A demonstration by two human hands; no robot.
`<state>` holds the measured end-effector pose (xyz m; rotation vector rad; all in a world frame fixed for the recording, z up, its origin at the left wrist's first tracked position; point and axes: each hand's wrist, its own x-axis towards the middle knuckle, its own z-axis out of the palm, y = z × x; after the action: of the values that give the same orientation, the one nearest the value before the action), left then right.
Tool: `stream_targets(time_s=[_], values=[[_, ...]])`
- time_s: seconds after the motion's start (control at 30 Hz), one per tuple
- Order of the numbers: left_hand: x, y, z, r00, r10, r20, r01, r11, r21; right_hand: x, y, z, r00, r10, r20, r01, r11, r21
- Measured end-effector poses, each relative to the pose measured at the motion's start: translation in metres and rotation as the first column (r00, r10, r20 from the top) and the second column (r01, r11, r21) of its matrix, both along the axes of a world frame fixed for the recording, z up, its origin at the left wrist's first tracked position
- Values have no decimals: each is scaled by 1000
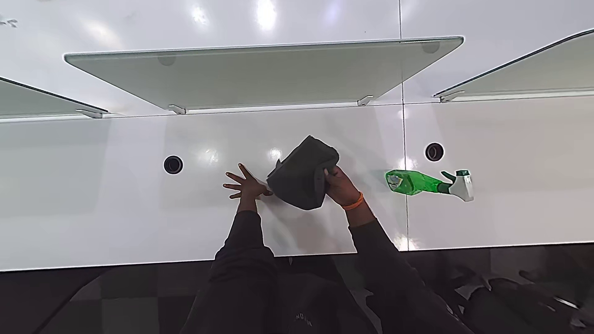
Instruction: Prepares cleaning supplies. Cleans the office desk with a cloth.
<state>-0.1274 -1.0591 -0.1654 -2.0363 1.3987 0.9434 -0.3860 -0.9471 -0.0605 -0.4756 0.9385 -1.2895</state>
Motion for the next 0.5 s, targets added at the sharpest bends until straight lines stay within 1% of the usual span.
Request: stream_targets(time_s=[0.03,0.07,0.1,0.13,0.17,0.2,0.23,0.3,0.33,0.37,0.4,0.47,0.5], values=[[0,0,4,1000,-2,3,2,1000,2,-1,3,-1,999,-25,44,25,1000,0],[-1,0,5,1000,3,6,-3,1000,0,-2,6,-6,998,-53,37,52,998,35],[-1,0,5,1000,5,8,-5,1000,-1,-4,8,-14,997,-67,-46,72,992,101],[-1,-1,4,1000,1,4,-1,1000,-1,-6,10,-25,976,-58,-210,102,974,203],[0,-1,1,1000,1,0,-1,1000,-3,-7,11,-37,908,-16,-419,165,932,322],[0,-1,-1,1000,4,-6,-4,1000,-2,-9,14,-51,794,56,-605,241,885,399],[1,-1,-3,1000,10,-12,-10,1000,1,-11,20,-63,657,120,-744,306,860,409],[2,-1,-4,999,26,-24,-26,1000,1,-13,35,-74,388,166,-907,366,875,317],[2,-1,-3,999,31,-29,-31,1000,4,-11,41,-75,270,163,-949,354,900,255],[3,-1,-2,999,30,-30,-30,999,14,-6,47,-75,176,162,-971,312,926,211],[3,-1,-1,999,30,-34,-30,999,21,-2,51,-74,112,168,-979,248,950,191],[3,-1,-3,999,33,-36,-33,999,5,9,51,-73,15,180,-984,77,981,181],[3,-1,-4,999,35,-38,-35,999,-6,15,49,-73,-22,193,-981,-6,981,194]])
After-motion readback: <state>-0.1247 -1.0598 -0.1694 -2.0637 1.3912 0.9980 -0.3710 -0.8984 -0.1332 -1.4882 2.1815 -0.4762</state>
